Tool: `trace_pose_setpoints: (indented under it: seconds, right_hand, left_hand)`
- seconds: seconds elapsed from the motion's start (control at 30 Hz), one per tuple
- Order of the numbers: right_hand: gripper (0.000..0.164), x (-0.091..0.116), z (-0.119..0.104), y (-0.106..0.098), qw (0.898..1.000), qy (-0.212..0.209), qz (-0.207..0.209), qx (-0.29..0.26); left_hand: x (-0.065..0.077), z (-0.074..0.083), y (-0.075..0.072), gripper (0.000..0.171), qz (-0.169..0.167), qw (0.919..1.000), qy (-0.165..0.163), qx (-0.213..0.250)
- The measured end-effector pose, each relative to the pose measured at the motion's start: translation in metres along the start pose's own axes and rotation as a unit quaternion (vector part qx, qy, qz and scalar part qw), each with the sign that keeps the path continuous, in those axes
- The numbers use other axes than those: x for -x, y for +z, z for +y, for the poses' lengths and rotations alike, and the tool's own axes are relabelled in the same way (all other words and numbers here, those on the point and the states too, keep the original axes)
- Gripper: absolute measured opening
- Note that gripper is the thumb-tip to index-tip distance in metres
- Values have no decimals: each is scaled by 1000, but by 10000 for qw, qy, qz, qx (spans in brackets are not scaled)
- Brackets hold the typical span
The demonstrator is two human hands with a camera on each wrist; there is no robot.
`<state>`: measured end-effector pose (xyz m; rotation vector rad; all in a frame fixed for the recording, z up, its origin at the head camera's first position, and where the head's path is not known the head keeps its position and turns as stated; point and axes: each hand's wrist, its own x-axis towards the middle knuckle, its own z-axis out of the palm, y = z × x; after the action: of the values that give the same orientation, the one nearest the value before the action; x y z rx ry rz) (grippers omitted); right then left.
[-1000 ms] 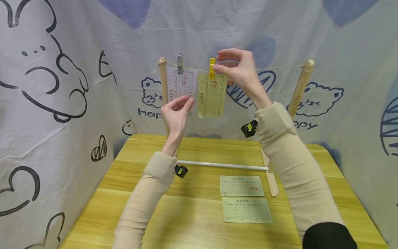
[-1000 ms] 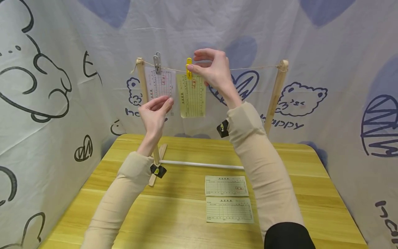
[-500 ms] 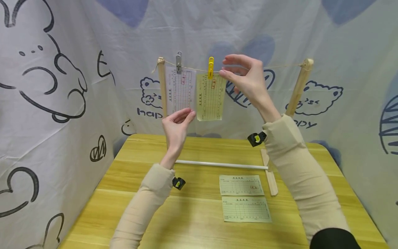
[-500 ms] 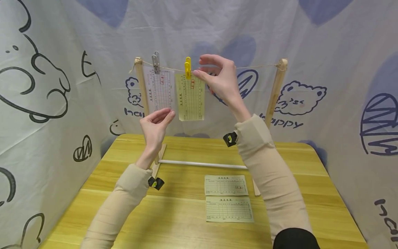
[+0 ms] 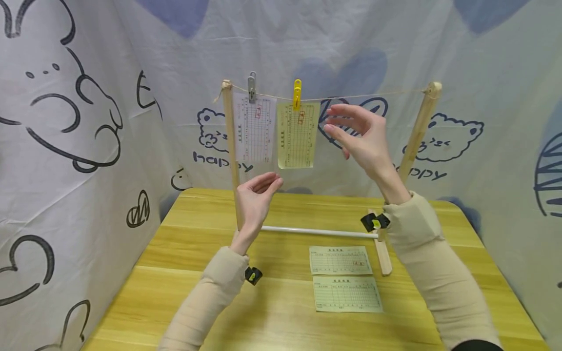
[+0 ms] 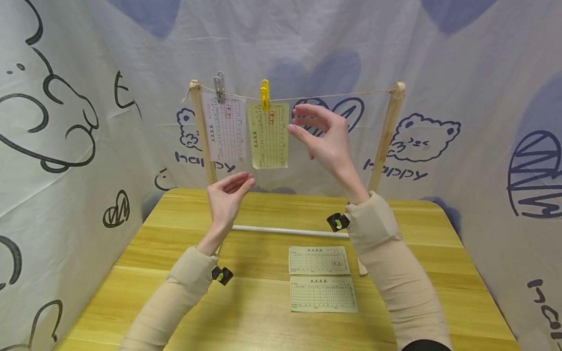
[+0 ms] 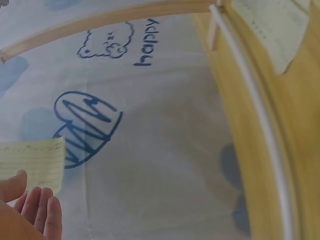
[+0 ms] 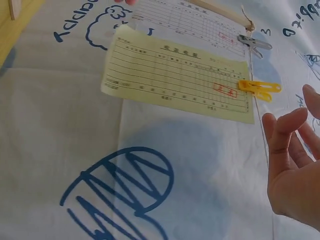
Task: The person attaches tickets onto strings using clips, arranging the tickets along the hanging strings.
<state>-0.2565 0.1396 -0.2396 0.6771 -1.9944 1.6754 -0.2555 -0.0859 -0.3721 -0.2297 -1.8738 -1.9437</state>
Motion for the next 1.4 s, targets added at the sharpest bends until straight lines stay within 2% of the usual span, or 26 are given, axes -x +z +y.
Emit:
trace_pose_setpoints:
  seconds: [0.33,0.57,0.83,0.93,1.1,1.4]
  right_hand:
    - [35,42,33,-19,9993,238,206,-185]
    - [34,76,65,-31,9982,494,273,-222]
    - [31,116,99,-41,9951,935,224,-236]
    - [34,132,111,-46,9923,1138,339,-357]
    - [39,155,128,-52,9867,1442,480,-570]
    - [40,190,149,-62,9816,1797,511,-395]
  left_hand:
    - [19,-24,6,30,-242,9992,-262,198]
    - [33,-41,10,34,-415,9977,-535,-92]
    - [53,-63,19,39,-1003,9910,-888,-57]
    - [61,-70,21,41,-1161,9881,-1009,-21]
    - [72,-82,23,43,-1381,9849,-1045,-58]
    - [96,-98,28,43,-1821,9775,-1000,-372]
